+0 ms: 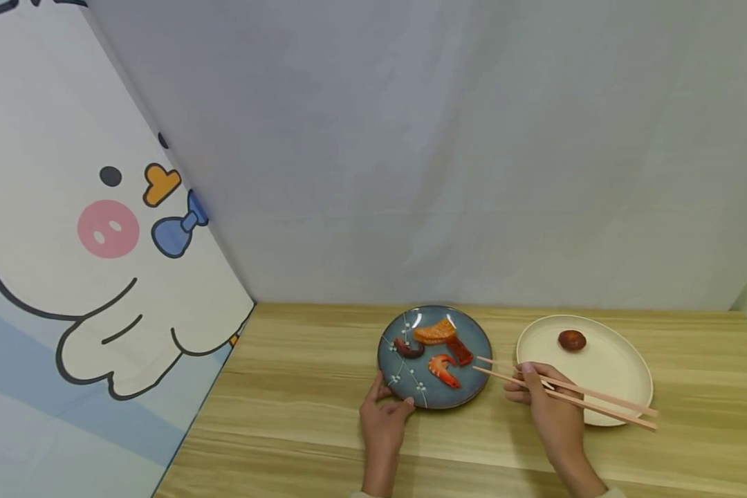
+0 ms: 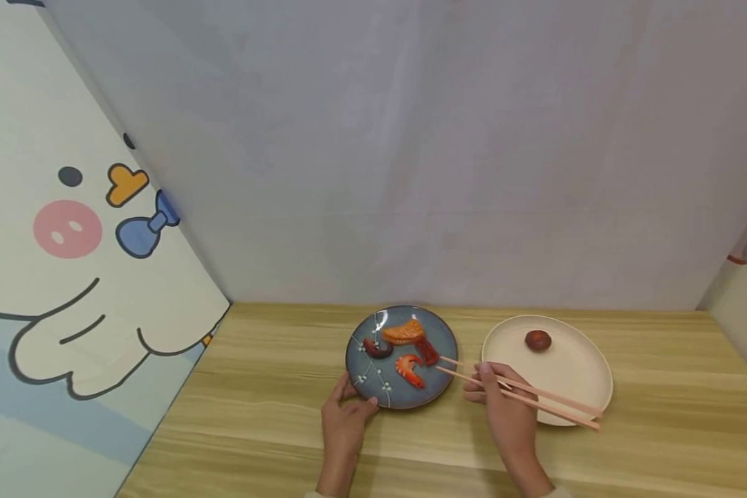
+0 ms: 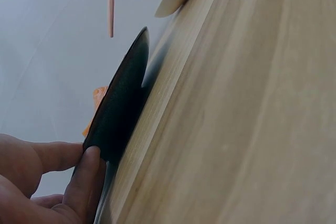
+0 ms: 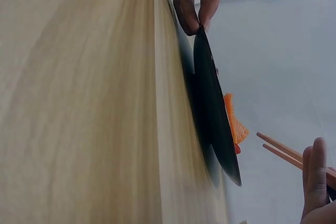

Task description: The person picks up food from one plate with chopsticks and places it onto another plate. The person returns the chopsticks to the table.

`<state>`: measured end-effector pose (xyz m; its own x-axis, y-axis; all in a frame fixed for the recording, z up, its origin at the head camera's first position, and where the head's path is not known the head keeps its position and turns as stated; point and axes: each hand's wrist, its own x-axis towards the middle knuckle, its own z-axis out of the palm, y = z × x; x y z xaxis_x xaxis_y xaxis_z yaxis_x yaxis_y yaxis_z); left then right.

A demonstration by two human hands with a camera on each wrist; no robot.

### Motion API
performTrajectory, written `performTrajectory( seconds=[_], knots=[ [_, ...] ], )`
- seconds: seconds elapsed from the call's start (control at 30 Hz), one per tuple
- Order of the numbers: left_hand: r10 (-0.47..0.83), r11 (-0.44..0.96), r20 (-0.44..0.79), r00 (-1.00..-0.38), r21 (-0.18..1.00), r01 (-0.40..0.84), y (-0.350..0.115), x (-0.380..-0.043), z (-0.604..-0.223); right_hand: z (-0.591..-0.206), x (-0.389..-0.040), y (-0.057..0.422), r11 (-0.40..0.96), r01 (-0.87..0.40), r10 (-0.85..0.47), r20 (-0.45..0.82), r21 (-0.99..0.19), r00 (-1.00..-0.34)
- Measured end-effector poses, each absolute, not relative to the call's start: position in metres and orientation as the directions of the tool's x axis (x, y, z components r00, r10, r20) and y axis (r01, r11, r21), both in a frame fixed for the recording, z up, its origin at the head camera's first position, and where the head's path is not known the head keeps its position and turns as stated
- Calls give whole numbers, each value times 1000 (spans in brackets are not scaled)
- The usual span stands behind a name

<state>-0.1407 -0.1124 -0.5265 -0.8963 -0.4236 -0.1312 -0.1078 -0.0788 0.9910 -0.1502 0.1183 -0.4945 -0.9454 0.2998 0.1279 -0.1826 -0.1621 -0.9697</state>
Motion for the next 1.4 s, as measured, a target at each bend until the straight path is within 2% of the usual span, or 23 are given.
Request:
performTrajectory(
  seconds=[0.23, 0.6, 1.4],
  knots=[
    [-428, -70, -124, -895, 992, -104, -113, -141, -527, -495, -150, 111, -165, -202, 281, 151, -965, -948],
    [-416, -67, -120, -902, 993, -101, -113, -141, -528, -498, -148, 103, -121, -166, 265, 129, -979, -956],
    [-419, -56, -111, -901, 994, -97, -113, -142, -532, -505, -150, 91, -139, -163, 205, 133, -977, -970]
  ],
)
